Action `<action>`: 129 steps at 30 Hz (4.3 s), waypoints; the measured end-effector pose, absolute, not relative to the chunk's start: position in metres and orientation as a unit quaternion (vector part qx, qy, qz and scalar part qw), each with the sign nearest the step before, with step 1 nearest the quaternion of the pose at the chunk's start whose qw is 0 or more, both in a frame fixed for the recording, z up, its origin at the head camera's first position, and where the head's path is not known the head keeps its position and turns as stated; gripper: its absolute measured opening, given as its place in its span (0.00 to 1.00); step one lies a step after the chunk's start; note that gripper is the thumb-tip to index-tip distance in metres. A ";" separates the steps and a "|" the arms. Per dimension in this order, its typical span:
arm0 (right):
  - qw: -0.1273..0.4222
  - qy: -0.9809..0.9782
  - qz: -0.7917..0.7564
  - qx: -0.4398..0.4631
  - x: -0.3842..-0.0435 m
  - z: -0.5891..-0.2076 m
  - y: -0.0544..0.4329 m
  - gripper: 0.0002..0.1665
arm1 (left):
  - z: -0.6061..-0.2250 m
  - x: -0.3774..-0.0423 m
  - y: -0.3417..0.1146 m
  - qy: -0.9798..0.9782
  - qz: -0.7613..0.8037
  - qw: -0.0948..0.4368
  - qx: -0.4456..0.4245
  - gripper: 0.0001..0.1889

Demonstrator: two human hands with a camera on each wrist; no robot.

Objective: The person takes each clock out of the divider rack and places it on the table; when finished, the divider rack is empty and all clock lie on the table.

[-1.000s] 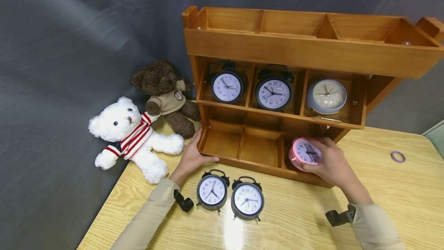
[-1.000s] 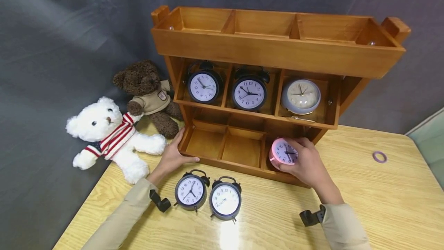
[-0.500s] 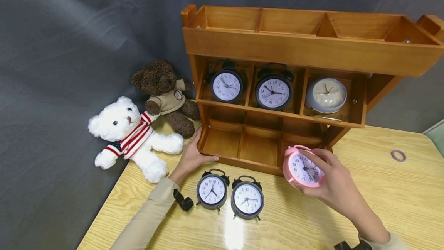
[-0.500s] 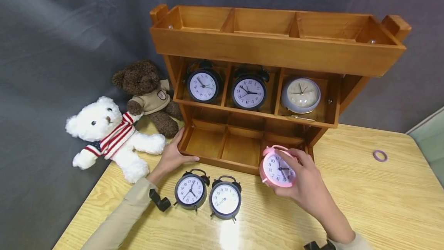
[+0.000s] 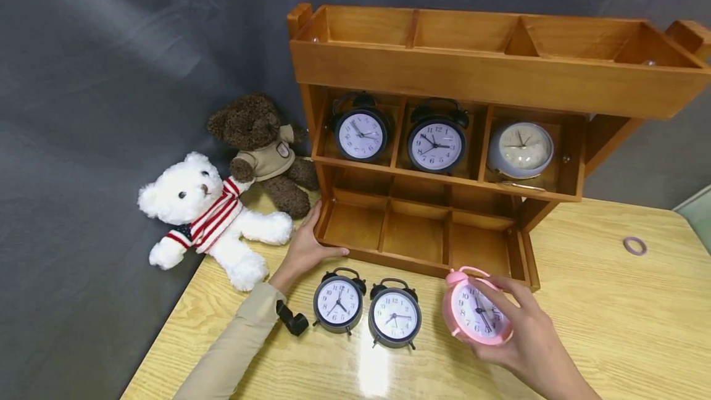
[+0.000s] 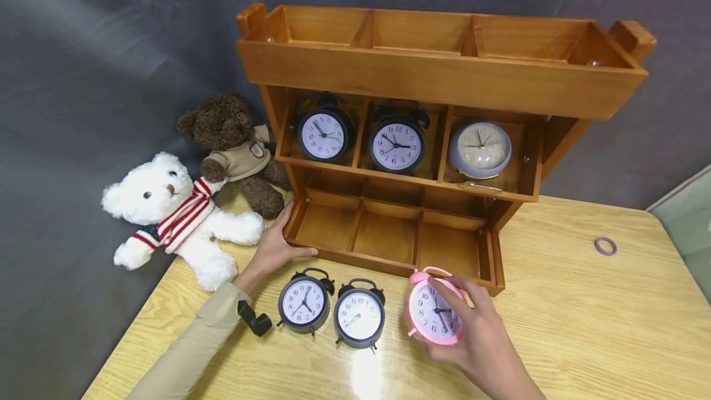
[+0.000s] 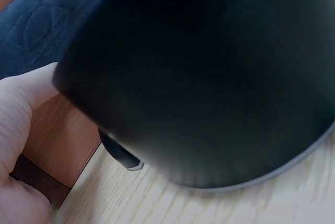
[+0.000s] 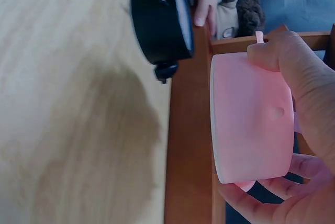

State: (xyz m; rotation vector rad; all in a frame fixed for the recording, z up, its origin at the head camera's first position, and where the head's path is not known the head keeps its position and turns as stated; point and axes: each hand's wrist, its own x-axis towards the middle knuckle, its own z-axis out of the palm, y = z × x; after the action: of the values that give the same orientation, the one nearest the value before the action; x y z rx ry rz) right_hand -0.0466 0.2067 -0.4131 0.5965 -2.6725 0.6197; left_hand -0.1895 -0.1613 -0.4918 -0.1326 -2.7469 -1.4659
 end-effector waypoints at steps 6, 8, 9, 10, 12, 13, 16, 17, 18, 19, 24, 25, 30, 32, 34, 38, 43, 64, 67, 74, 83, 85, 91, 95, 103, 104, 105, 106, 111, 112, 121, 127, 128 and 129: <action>0.147 -0.941 0.228 0.203 -0.041 -0.430 0.202 0.54 | -0.492 -0.190 -0.161 -0.878 -0.477 0.012 -0.048 0.68; 0.142 -0.941 0.232 0.203 -0.040 -0.435 0.200 0.54 | -0.492 -0.190 -0.161 -0.878 -0.476 0.011 -0.048 0.68; 0.140 -0.941 0.233 0.203 -0.039 -0.437 0.200 0.53 | -0.492 -0.190 -0.161 -0.878 -0.476 0.010 -0.047 0.68; 0.140 -0.941 0.232 0.204 -0.039 -0.440 0.199 0.54 | -0.492 -0.190 -0.161 -0.878 -0.475 0.010 -0.046 0.68; 0.142 -0.940 0.230 0.206 -0.039 -0.444 0.197 0.54 | -0.493 -0.190 -0.161 -0.879 -0.475 0.011 -0.047 0.68; 0.145 -0.940 0.229 0.206 -0.039 -0.447 0.196 0.54 | -0.493 -0.190 -0.161 -0.879 -0.475 0.011 -0.047 0.68; 0.158 -0.937 0.230 0.210 -0.040 -0.454 0.194 0.54 | -0.493 -0.190 -0.161 -0.878 -0.475 0.014 -0.050 0.68; 0.159 -0.937 0.231 0.209 -0.039 -0.457 0.193 0.54 | -0.493 -0.190 -0.161 -0.878 -0.476 0.014 -0.051 0.68; 0.160 -0.937 0.233 0.207 -0.039 -0.459 0.193 0.54 | -0.493 -0.190 -0.161 -0.877 -0.477 0.014 -0.051 0.68; 0.159 -0.938 0.232 0.204 -0.039 -0.461 0.192 0.53 | -0.493 -0.190 -0.161 -0.877 -0.478 0.013 -0.051 0.68; 0.138 -0.943 0.239 0.188 -0.039 -0.469 0.190 0.51 | -0.493 -0.190 -0.161 -0.875 -0.480 0.014 -0.050 0.68; 0.133 -0.944 0.240 0.184 -0.038 -0.470 0.189 0.50 | -0.493 -0.190 -0.161 -0.876 -0.480 0.015 -0.051 0.68; 0.116 -0.947 0.243 0.173 -0.037 -0.473 0.188 0.50 | -0.493 -0.191 -0.160 -0.878 -0.475 0.016 -0.054 0.68; 0.113 -0.948 0.245 0.171 -0.036 -0.473 0.187 0.50 | -0.493 -0.191 -0.161 -0.879 -0.474 0.017 -0.054 0.68; 0.109 -0.948 0.247 0.171 -0.036 -0.473 0.187 0.50 | -0.493 -0.191 -0.161 -0.879 -0.474 0.019 -0.054 0.68; 0.106 -0.944 0.255 0.182 -0.036 -0.470 0.188 0.56 | -0.493 -0.191 -0.162 -0.879 -0.474 0.020 -0.051 0.68; 0.147 -0.923 0.281 0.218 -0.046 -0.442 0.199 0.62 | -0.493 -0.190 -0.162 -0.879 -0.474 0.015 -0.049 0.68; 0.281 -0.885 0.239 0.283 -0.173 -0.298 0.256 0.68 | -0.490 -0.191 -0.163 -0.885 -0.463 0.014 -0.046 0.68; 0.259 -0.890 0.231 0.296 -0.192 -0.295 0.259 0.68 | -0.490 -0.192 -0.163 -0.885 -0.464 0.014 -0.047 0.68; 0.191 -0.923 0.217 0.255 -0.217 -0.290 0.260 0.68 | -0.490 -0.189 -0.162 -0.883 -0.466 0.010 -0.046 0.68; 0.195 -0.930 0.201 0.239 -0.220 -0.290 0.256 0.66 | -0.489 -0.190 -0.163 -0.876 -0.476 0.030 -0.066 0.68; 0.205 -0.927 0.200 0.244 -0.222 -0.290 0.257 0.66 | -0.489 -0.190 -0.163 -0.875 -0.479 0.029 -0.065 0.68; 0.242 -0.913 0.218 0.245 -0.220 -0.291 0.258 0.66 | -0.491 -0.190 -0.162 -0.874 -0.482 0.025 -0.058 0.68; 0.297 -0.894 0.230 0.245 -0.208 -0.288 0.258 0.67 | -0.493 -0.190 -0.162 -0.874 -0.483 0.024 -0.057 0.68; 0.382 -0.856 0.221 0.270 -0.167 -0.277 0.258 0.65 | -0.490 -0.189 -0.161 -0.877 -0.476 0.024 -0.058 0.68; 0.378 -0.858 0.221 0.267 -0.161 -0.277 0.259 0.65 | -0.490 -0.189 -0.162 -0.877 -0.476 0.024 -0.057 0.68; 0.375 -0.860 0.222 0.264 -0.156 -0.277 0.260 0.65 | -0.490 -0.189 -0.162 -0.876 -0.477 0.025 -0.058 0.68; 0.370 -0.864 0.222 0.259 -0.150 -0.278 0.261 0.65 | -0.490 -0.189 -0.162 -0.876 -0.479 0.024 -0.058 0.68; 0.328 -0.883 0.226 0.246 -0.121 -0.294 0.272 0.65 | -0.490 -0.188 -0.162 -0.874 -0.483 0.015 -0.048 0.68; 0.317 -0.887 0.229 0.247 -0.115 -0.298 0.274 0.65 | -0.490 -0.188 -0.162 -0.874 -0.483 0.013 -0.045 0.68; 0.219 -0.906 0.262 0.249 -0.062 -0.344 0.294 0.67 | -0.489 -0.188 -0.160 -0.874 -0.482 0.018 -0.051 0.67; 0.174 -0.925 0.255 0.223 -0.041 -0.382 0.301 0.69 | -0.492 -0.188 -0.161 -0.874 -0.483 0.019 -0.046 0.68; 0.171 -0.925 0.258 0.222 -0.039 -0.388 0.301 0.69 | -0.492 -0.188 -0.161 -0.875 -0.482 0.019 -0.046 0.68; 0.167 -0.925 0.259 0.222 -0.037 -0.394 0.301 0.69 | -0.492 -0.188 -0.161 -0.875 -0.482 0.017 -0.046 0.68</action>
State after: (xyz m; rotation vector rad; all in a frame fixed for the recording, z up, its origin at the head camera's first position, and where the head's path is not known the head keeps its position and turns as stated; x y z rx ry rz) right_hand -0.0371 0.3014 -0.3944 0.6320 -2.6328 0.7378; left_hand -0.1883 -0.1611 -0.4924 -0.1418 -2.7192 -1.4986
